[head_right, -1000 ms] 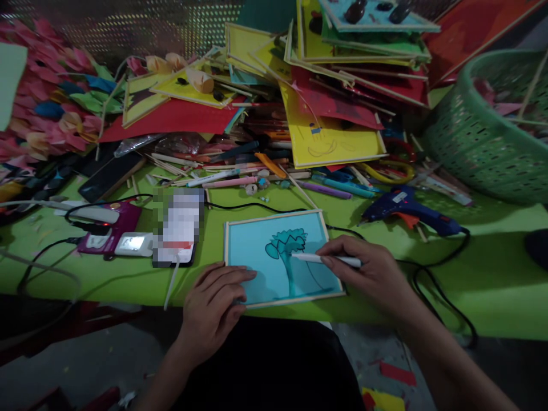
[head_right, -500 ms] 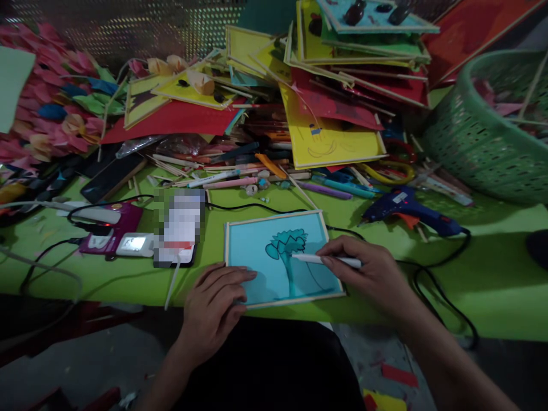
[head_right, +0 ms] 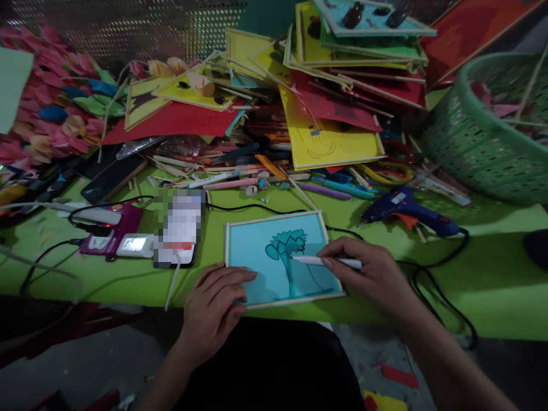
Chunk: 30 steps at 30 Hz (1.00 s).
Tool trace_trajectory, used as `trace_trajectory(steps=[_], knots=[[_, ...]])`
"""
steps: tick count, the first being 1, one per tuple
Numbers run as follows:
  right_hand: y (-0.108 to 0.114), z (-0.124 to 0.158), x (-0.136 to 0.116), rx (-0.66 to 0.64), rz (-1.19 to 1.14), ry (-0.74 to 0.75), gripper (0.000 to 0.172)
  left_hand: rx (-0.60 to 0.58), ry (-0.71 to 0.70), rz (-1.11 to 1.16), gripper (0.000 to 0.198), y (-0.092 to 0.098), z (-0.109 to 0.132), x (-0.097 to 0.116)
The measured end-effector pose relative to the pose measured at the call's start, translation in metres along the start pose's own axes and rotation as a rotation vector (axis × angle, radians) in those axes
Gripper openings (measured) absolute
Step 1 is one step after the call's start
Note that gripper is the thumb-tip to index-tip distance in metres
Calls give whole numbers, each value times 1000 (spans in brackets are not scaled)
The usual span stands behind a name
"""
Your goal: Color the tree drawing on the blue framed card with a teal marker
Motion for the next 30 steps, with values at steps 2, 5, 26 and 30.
trace_trajectory(steps=[2, 5, 26, 30], knots=[[0, 0, 0, -9, -5, -10, 29, -5, 3, -2, 33, 0, 0, 0], [1, 1, -1, 3, -3, -18, 28, -13, 8, 1, 33, 0, 0, 0], [-1, 2, 0, -52, 1, 16, 32, -10, 19, 10, 30, -2, 1, -1], [1, 1, -1, 12, 20, -4, 28, -15, 20, 13, 30, -1, 2, -1]])
Point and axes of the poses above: each hand's wrist, its own z-axis away from the middle knuckle, its own y-axis out of the back of the hand, x = y × z, the point moved 2 cm from there along -z, towards the middle knuckle, and after that the axes turned 13 degrees about z, right-handed, at the moved point
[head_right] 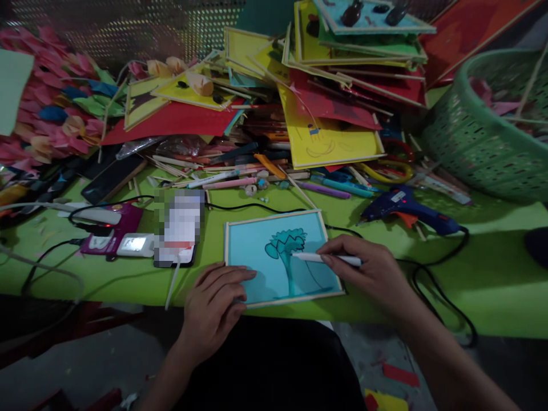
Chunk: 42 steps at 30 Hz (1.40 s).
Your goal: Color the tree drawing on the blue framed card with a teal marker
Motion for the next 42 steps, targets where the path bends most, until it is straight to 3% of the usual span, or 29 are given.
trace_trajectory(steps=[30, 42], knots=[[-2, 1, 4, 55, -7, -26, 24, 4, -8, -6, 33, 0, 0, 0], [-3, 0, 2, 90, -14, 41, 22, 5, -11, 6, 31, -1, 0, 0]])
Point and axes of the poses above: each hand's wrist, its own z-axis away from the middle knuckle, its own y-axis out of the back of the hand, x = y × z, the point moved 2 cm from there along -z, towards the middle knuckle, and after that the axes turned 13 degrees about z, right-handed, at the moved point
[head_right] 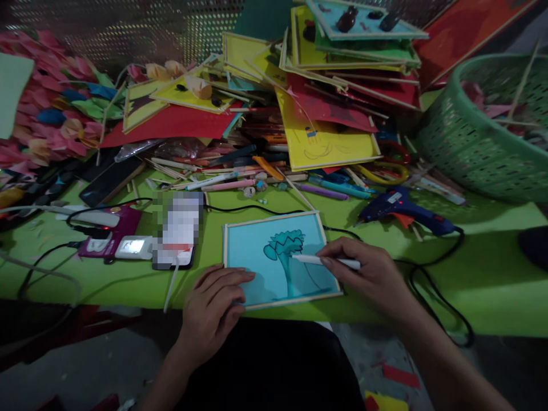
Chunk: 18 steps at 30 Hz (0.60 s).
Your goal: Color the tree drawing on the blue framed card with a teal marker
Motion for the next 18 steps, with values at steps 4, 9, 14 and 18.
trace_trajectory(steps=[4, 9, 14, 18], knots=[[1, 0, 0, 19, -3, -21, 23, -5, 5, -4, 31, 0, 1, 0], [1, 0, 0, -6, 0, -28, 25, 1, 2, -9, 32, 0, 1, 0], [1, 0, -1, -11, -2, -24, 25, 6, -6, -21, 33, 0, -1, 1], [2, 1, -1, -12, -2, -4, 25, 6, 5, -12, 34, 0, -1, 0]])
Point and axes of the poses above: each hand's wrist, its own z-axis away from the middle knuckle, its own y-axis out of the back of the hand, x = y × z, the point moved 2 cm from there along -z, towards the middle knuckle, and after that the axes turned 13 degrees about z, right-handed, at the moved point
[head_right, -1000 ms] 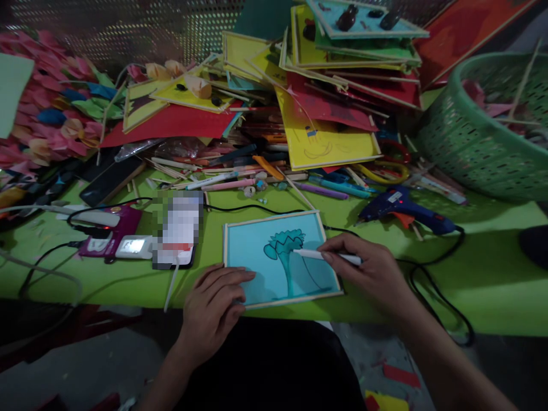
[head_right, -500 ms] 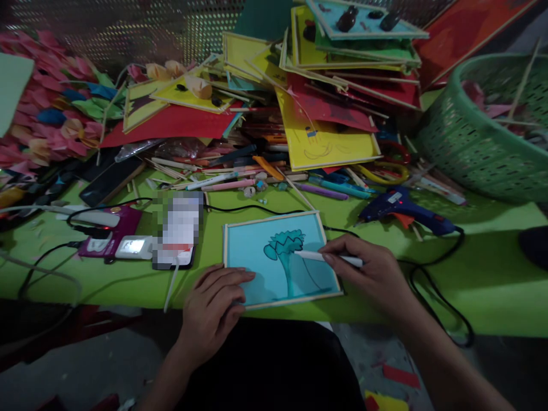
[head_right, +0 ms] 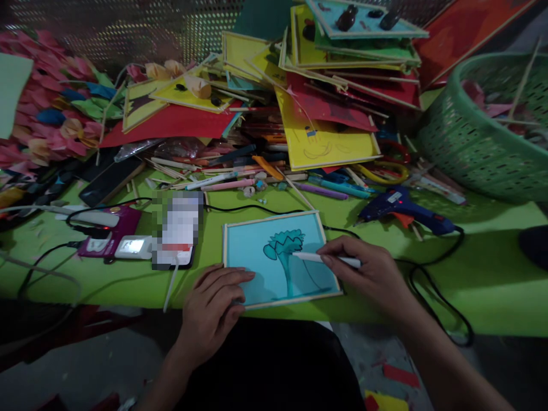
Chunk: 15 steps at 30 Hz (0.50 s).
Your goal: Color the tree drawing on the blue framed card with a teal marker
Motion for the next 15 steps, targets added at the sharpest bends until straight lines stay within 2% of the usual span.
trace_trajectory(steps=[5, 10, 15], knots=[[-2, 2, 3, -73, 0, 12, 25, -9, 1, 0, 32, 0, 1, -1], [-1, 3, 5, -38, 23, 3, 24, -5, -6, -10, 31, 0, 1, 0], [-1, 4, 4, -90, 22, 46, 21, -10, -1, 2, 31, 0, 0, 0]])
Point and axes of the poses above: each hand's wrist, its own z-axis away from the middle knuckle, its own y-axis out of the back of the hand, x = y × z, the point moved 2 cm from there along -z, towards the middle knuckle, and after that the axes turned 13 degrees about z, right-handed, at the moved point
